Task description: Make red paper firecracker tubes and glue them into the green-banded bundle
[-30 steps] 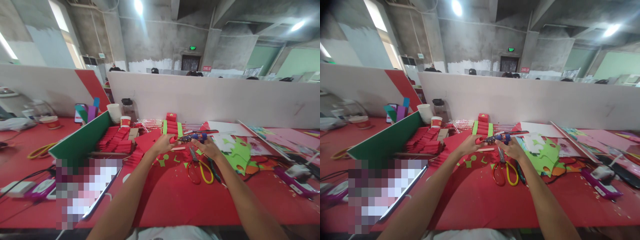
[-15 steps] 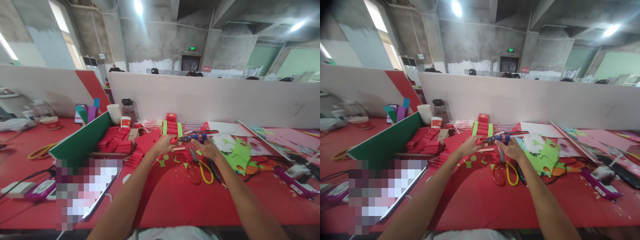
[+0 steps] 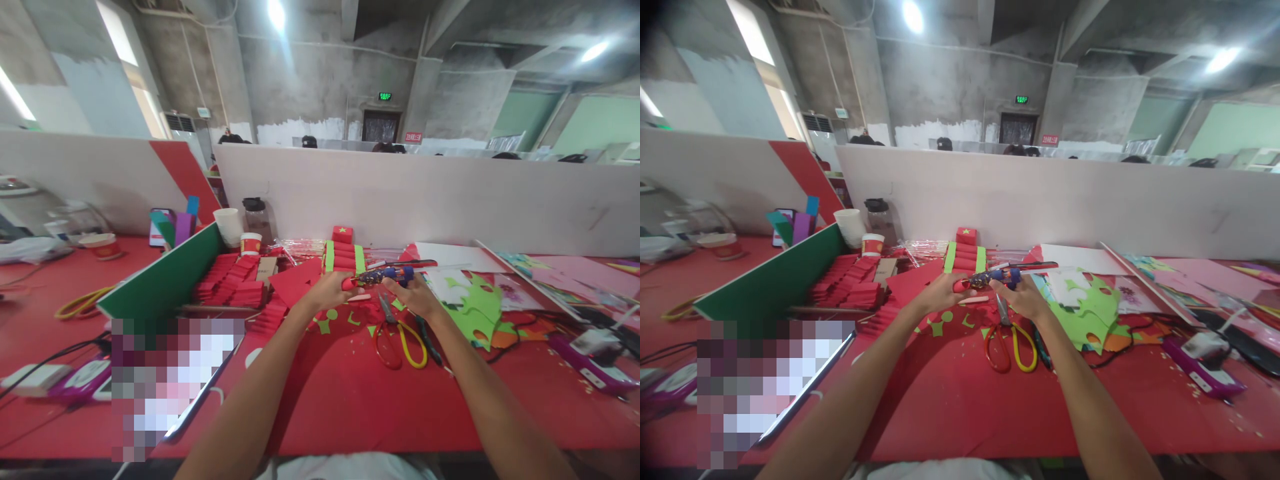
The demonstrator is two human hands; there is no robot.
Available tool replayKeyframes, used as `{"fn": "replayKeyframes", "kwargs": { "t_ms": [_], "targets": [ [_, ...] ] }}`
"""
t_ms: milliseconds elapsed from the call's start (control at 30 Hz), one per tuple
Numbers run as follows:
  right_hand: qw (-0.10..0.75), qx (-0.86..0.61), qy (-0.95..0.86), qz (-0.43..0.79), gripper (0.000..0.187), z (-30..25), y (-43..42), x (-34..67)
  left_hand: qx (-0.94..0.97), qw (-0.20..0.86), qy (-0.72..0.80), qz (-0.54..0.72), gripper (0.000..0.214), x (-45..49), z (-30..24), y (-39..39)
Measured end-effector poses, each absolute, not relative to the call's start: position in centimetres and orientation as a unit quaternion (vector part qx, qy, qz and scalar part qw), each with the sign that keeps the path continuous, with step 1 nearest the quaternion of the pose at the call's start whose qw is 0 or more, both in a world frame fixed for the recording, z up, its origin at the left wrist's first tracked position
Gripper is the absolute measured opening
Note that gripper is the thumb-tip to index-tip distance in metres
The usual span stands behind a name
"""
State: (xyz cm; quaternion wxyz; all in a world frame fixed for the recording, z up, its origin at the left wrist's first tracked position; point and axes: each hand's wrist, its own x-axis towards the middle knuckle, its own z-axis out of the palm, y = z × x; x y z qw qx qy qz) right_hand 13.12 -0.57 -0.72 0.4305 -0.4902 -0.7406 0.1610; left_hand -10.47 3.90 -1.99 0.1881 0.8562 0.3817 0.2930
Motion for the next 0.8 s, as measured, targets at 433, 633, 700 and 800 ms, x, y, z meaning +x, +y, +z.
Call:
{"fn": "replayKeyframes", "kwargs": {
  "t_ms": [433,633,700,800],
  "targets": [
    [0.42,-0.513,-0.738,0.127,0.038,-0.51,-0.66,13.05,0.87,0.181,0.367,0.276,0.038,-10.54,-1.54,3.45],
    [0.433,-0.497,-0.741,0.128,0.035,-0.64,-0.42,13.19,0.866,0.173,0.376,0.282,0.038,-10.54,-1.74,3.59],
    [0.435,-0.498,-0.739,0.131,0.036,-0.72,-0.34,13.25,0.864,0.176,0.379,0.281,0.038,-10.56,-1.74,3.61],
    [0.438,-0.498,-0.735,0.139,0.038,-0.77,-0.41,13.27,0.863,0.175,0.387,0.274,0.038,-10.59,-1.68,3.58]
  ]
}}
